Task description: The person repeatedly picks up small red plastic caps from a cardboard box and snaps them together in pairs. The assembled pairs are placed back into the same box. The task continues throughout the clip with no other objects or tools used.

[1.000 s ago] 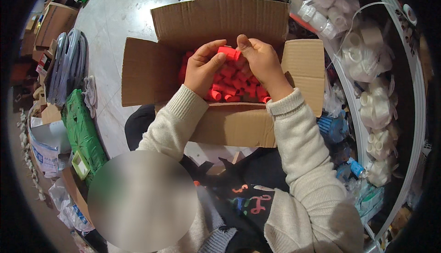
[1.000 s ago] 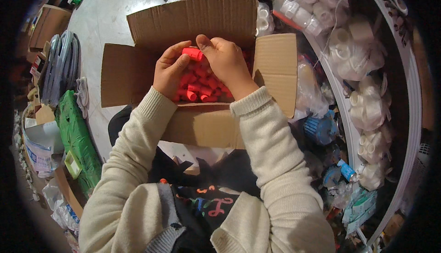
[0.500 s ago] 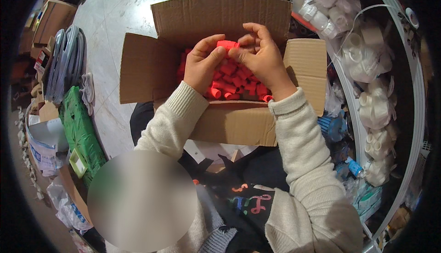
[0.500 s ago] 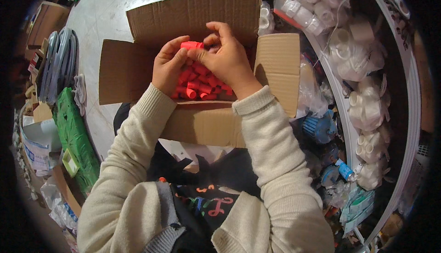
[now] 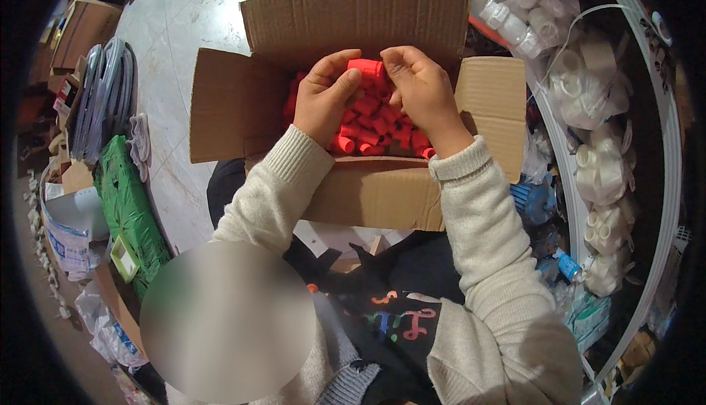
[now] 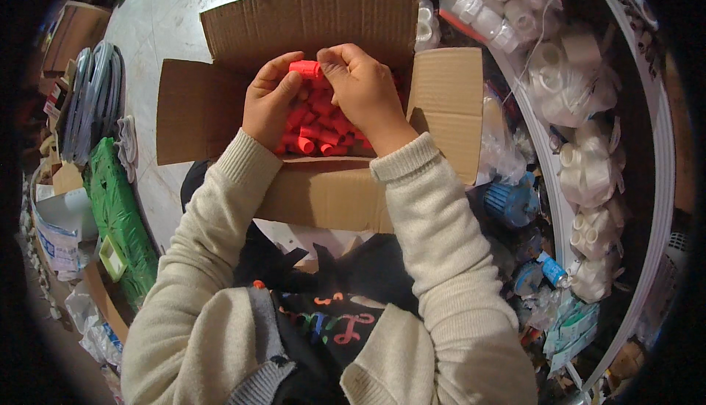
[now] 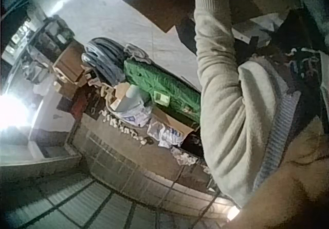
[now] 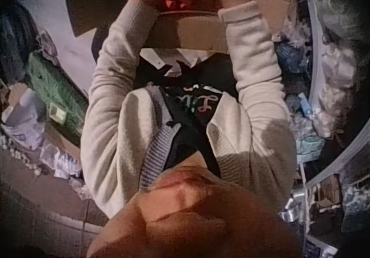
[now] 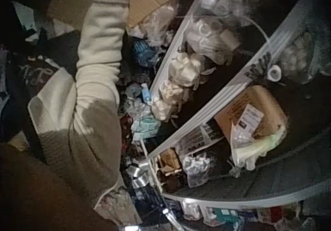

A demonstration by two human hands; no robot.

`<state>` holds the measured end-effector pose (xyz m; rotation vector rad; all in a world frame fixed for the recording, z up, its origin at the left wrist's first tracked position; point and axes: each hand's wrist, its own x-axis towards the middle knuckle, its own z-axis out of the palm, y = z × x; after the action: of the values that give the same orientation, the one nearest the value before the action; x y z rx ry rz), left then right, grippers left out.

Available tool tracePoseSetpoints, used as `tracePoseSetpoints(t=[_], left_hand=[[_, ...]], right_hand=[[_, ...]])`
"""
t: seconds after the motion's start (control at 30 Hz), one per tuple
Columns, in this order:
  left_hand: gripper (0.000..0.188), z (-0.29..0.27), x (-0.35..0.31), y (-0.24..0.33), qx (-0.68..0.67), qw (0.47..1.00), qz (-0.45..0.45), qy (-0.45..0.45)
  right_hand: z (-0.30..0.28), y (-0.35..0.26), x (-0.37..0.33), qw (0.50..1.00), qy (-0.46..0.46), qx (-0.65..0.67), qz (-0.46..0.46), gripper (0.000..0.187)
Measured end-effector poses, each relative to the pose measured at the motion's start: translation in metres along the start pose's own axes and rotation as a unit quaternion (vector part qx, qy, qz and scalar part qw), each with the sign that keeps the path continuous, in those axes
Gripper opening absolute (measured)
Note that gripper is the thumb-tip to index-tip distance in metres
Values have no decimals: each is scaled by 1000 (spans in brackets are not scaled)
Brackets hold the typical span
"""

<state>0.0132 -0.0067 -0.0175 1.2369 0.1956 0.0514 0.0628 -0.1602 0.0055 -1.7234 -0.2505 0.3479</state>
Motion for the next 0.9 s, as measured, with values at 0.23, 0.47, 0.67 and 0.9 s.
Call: tracePoseSetpoints(t=[0.23,0.47,0.67,0.9], left_hand=[[26,3,2,-3,0,1000,0,12],[26,6,0,1,8,1000,-10,17],[26,0,0,-2,0,1000,-4,5],[27,3,0,-1,22,1000,15,14]], right_hand=[[5,18,4,983,22,36,-179,46],[8,19,4,987,48,39,-151,36],[1,0,1,999,-1,43,5,37],[2,14,3,995,32,-11,-89,36]])
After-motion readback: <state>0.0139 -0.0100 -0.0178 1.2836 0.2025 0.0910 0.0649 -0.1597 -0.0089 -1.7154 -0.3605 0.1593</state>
